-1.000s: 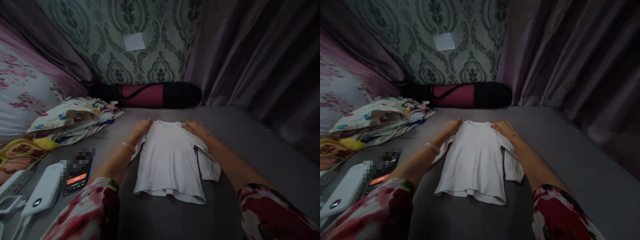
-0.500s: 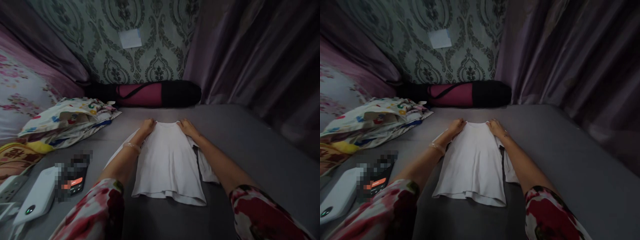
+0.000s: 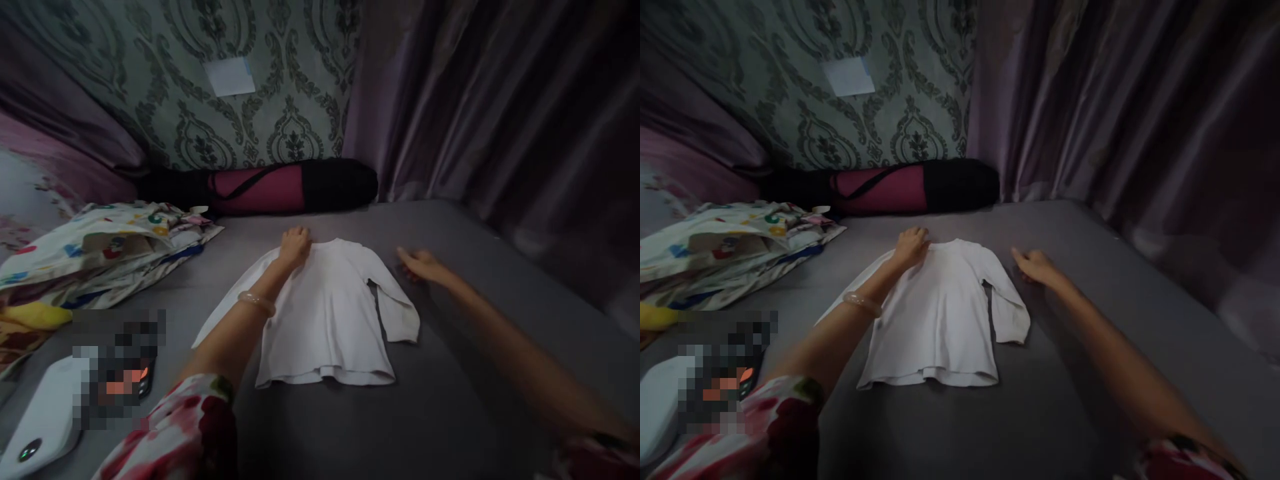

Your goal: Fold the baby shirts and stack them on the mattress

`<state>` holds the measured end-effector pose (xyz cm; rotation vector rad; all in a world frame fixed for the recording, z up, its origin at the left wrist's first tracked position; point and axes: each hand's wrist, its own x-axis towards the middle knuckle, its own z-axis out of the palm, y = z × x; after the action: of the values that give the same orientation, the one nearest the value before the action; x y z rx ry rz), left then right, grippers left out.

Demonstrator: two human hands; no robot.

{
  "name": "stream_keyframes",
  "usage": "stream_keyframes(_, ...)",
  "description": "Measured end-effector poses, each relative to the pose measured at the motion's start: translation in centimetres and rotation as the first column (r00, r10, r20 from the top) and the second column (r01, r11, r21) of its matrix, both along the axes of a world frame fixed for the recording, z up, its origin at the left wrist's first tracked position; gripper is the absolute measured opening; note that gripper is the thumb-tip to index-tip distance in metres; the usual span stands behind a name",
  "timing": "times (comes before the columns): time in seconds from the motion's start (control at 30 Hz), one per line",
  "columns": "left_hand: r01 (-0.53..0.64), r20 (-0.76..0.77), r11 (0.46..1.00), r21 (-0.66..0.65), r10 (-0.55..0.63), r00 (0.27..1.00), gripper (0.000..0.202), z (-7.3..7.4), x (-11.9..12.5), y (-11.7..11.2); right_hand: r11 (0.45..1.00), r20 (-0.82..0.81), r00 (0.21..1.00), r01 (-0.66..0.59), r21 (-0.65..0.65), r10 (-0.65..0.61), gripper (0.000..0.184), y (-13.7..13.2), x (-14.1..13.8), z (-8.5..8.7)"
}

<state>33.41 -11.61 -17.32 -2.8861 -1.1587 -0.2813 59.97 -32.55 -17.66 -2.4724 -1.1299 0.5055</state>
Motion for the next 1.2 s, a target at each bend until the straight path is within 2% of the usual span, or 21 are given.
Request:
stream_keyframes(0.1,0.232,0.082,0.965,-0.121,-0.223,0.971,0.029,-0.5,3.0,-1.7,0.997,-0.011,1.000,0.019,-0.075,-0.020,0.066,-5.4,-0.8,0.0)
stream_keyframes(0.17,0.362,0.160,0.918,-0.163,-0.337,0.928,0.030,-1.5,5.1,-2.9,0.993,0.004,1.000,0.008,-0.120,-0.008,0.064,-7.4,-2.4,0.1)
stream_keyframes(0.23,0.426,0.218,0.887,-0.175,-0.387,0.896,0.030,-2.8,6.8,-4.0,0.983,0.027,0.999,-0.028,-0.180,0.033,0.061,-8.3,-4.4,0.2)
stream_keyframes(0.33,0.447,0.301,0.881,-0.158,-0.388,0.871,0.031,-4.8,8.3,-5.5,0.973,0.094,0.987,-0.106,-0.204,0.127,0.048,-8.3,-7.0,0.0)
stream_keyframes(0.43,0.435,0.411,0.892,-0.121,-0.354,0.840,0.031,-6.3,8.5,-6.3,0.974,0.104,0.978,-0.161,-0.163,0.179,0.033,-7.8,-7.8,-0.3)
stream_keyframes(0.57,0.424,0.471,0.899,-0.108,-0.329,0.818,0.035,-7.1,8.3,-6.4,0.962,0.034,0.971,-0.231,-0.149,0.239,0.015,-7.2,-6.0,0.7)
stream_keyframes(0.63,0.403,0.456,0.908,-0.117,-0.312,0.834,0.037,-7.1,8.3,-6.4,0.966,0.132,0.963,-0.215,-0.145,0.234,0.017,-7.2,-4.5,2.1)
stream_keyframes(0.7,0.384,0.419,0.916,-0.118,-0.304,0.855,0.041,-6.9,8.3,-6.6,0.979,0.380,0.903,-0.182,-0.093,0.203,0.024,-7.6,-3.3,3.6)
stream_keyframes(0.8,0.373,0.345,0.922,-0.106,-0.318,0.883,0.048,-6.7,8.4,-6.9,0.979,0.716,0.674,-0.191,-0.068,0.181,0.033,-8.8,-2.1,4.4)
stream_keyframes(0.83,0.374,0.320,0.922,-0.102,-0.326,0.890,0.050,-6.6,8.4,-6.9,0.973,0.756,0.618,-0.202,-0.111,0.214,0.034,-9.3,-1.9,4.0)
stream_keyframes(0.9,0.375,0.277,0.922,-0.094,-0.337,0.900,0.052,-6.7,8.4,-7.0,0.944,0.749,0.576,-0.233,-0.233,0.327,0.036,-10.4,-1.4,2.8)
stream_keyframes(0.97,0.369,0.247,0.925,-0.087,-0.339,0.908,0.055,-6.9,8.4,-7.1,0.914,0.684,0.609,-0.220,-0.340,0.401,0.040,-11.6,-0.6,1.3)
stream_keyframes(1.07,0.360,0.219,0.930,-0.073,-0.338,0.915,0.059,-6.9,8.3,-7.4,0.904,0.520,0.779,-0.138,-0.404,0.351,0.048,-12.8,1.3,0.2)
stream_keyframes(1.13,0.357,0.214,0.932,-0.067,-0.336,0.917,0.060,-6.7,8.2,-7.5,0.924,0.392,0.878,-0.128,-0.359,0.274,0.046,-12.9,2.6,0.3)
stream_keyframes(1.2,0.356,0.211,0.932,-0.066,-0.335,0.918,0.061,-6.5,8.1,-7.7,0.961,0.328,0.930,-0.081,-0.264,0.168,0.036,-12.3,3.5,0.4)
